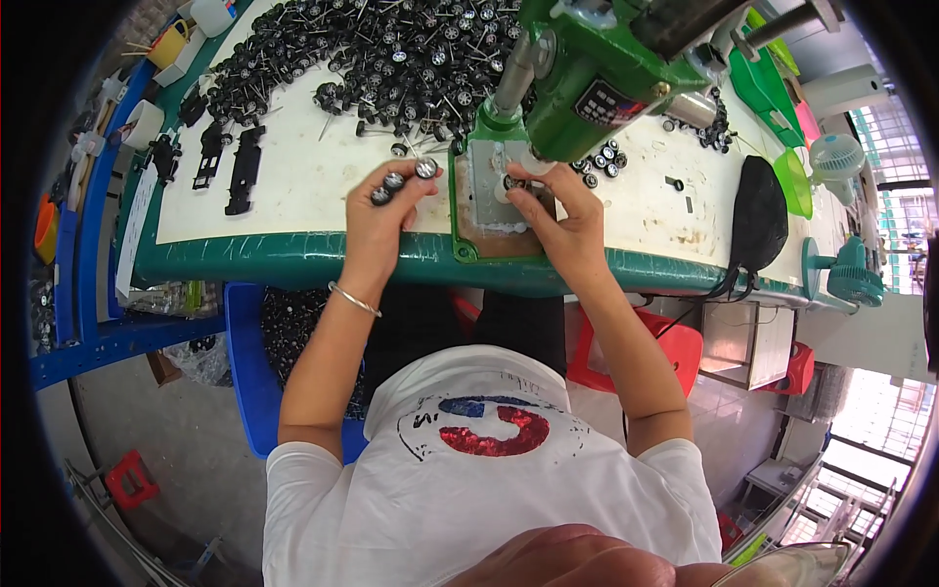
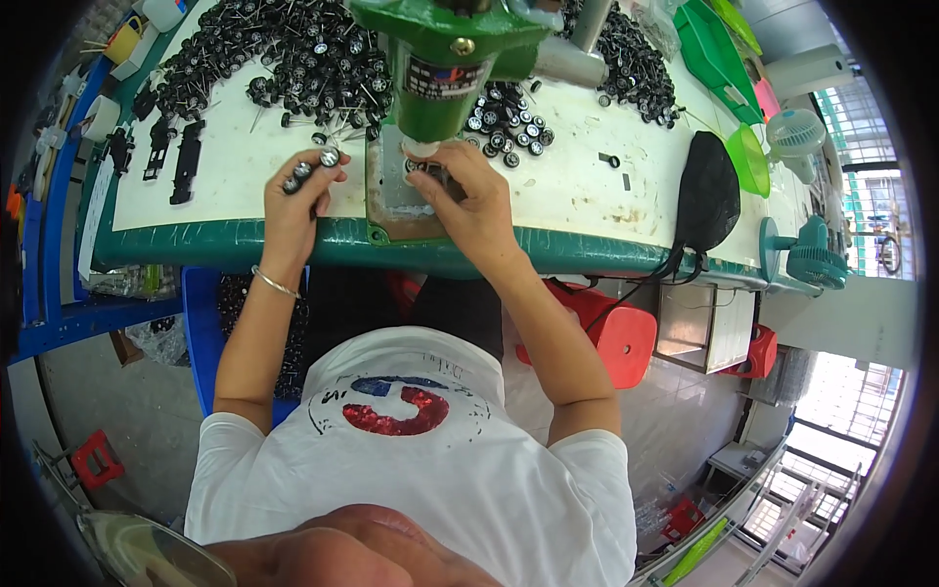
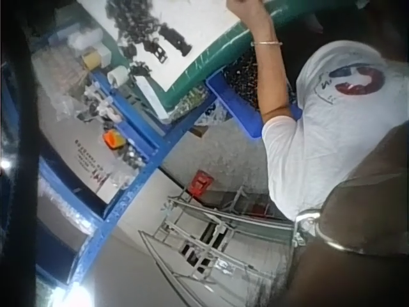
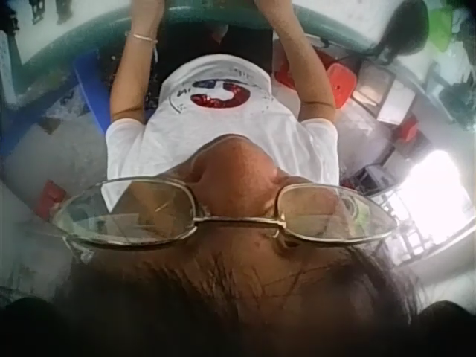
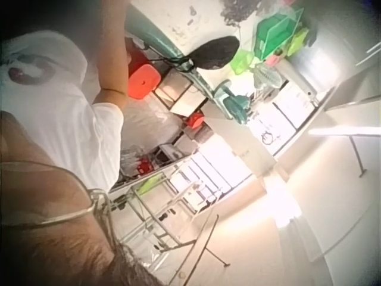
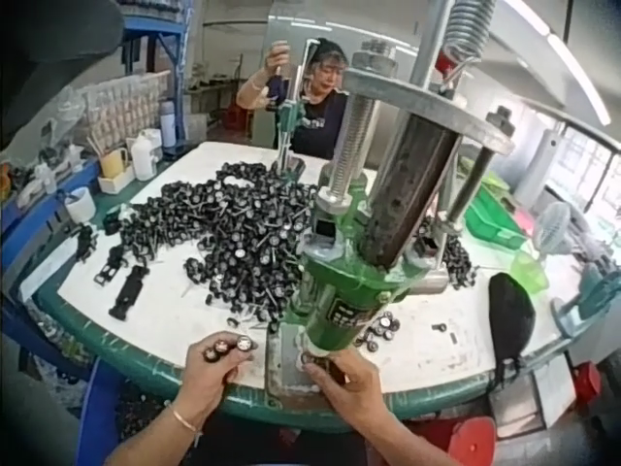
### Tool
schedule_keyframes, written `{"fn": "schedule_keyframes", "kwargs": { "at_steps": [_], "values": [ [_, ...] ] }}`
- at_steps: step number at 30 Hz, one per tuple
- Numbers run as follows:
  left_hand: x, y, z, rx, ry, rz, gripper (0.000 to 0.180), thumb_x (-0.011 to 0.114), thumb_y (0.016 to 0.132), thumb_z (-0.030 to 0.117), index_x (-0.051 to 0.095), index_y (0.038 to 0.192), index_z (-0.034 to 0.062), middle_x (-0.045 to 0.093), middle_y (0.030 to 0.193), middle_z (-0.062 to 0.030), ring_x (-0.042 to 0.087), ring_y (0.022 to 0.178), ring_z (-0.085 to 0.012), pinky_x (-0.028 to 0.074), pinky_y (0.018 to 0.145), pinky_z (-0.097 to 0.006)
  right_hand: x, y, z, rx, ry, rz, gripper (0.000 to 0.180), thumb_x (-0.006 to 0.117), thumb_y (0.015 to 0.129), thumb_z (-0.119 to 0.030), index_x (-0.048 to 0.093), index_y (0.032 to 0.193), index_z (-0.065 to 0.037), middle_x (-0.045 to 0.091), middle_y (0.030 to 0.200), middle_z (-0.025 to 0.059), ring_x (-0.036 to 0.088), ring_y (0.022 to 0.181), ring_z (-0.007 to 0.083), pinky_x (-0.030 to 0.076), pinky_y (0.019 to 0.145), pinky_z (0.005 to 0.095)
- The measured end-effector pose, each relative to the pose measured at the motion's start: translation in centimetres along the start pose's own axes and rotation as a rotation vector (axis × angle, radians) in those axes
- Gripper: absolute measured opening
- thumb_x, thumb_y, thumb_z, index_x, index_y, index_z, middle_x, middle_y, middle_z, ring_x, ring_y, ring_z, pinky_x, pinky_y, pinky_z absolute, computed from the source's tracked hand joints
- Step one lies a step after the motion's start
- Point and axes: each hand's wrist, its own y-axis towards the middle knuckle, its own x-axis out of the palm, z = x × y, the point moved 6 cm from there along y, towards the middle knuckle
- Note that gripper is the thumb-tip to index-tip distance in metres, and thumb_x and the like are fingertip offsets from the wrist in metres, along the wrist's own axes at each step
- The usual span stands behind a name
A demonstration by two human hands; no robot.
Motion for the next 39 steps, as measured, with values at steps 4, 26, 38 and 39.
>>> {"fn": "schedule_keyframes", "kwargs": {
  "at_steps": [4, 26, 38, 39],
  "values": [
    [1.8, -1.7, 0.0, 0.074, 0.127, 0.114, 0.015, 0.065, 0.090, 0.012, 0.066, 0.101, 0.0015, 0.069, 0.095, -0.0033, 0.057, 0.082, -0.0037, 0.046, 0.069, -0.018, 0.6, -0.5, 0.7, 0.018, 0.052, 0.045, 0.029, 0.066, 0.084, -0.002, 0.062, 0.113, -0.002, 0.062, 0.108, 0.0081, 0.058, 0.097, 0.0166, 0.043, 0.088, 0.0263],
    [5.7, 1.8, -2.0, 0.046, -0.405, 0.240, 0.011, 0.059, 0.093, 0.008, 0.054, 0.100, 0.0001, 0.068, 0.104, -0.0157, 0.063, 0.099, -0.0174, 0.048, 0.090, -0.028, 1.8, 0.1, 1.5, -0.038, -0.014, 0.262, 0.031, 0.068, 0.083, -0.005, 0.061, 0.112, 0.001, 0.061, 0.105, 0.0079, 0.056, 0.094, 0.0164, 0.044, 0.085, 0.0273],
    [3.7, 2.8, -0.2, 0.062, -0.347, 0.337, 0.013, 0.069, 0.086, 0.009, 0.068, 0.097, 0.0032, 0.067, 0.089, -0.0023, 0.055, 0.078, -0.0050, 0.045, 0.068, -0.021, 0.5, 1.3, 2.2, -0.093, -0.062, 0.248, 0.041, 0.072, 0.079, -0.011, 0.057, 0.115, 0.001, 0.057, 0.109, 0.0126, 0.057, 0.096, 0.0233, 0.044, 0.085, 0.0307],
    [3.3, 2.5, 0.1, 0.059, -0.342, 0.333, 0.013, 0.069, 0.086, 0.009, 0.068, 0.097, 0.0032, 0.067, 0.089, -0.0023, 0.055, 0.078, -0.0050, 0.045, 0.068, -0.021, 0.1, 1.1, 1.9, -0.119, -0.080, 0.261, 0.042, 0.073, 0.078, -0.010, 0.056, 0.115, 0.002, 0.057, 0.112, 0.0147, 0.058, 0.099, 0.0276, 0.046, 0.087, 0.0335]
  ]
}}
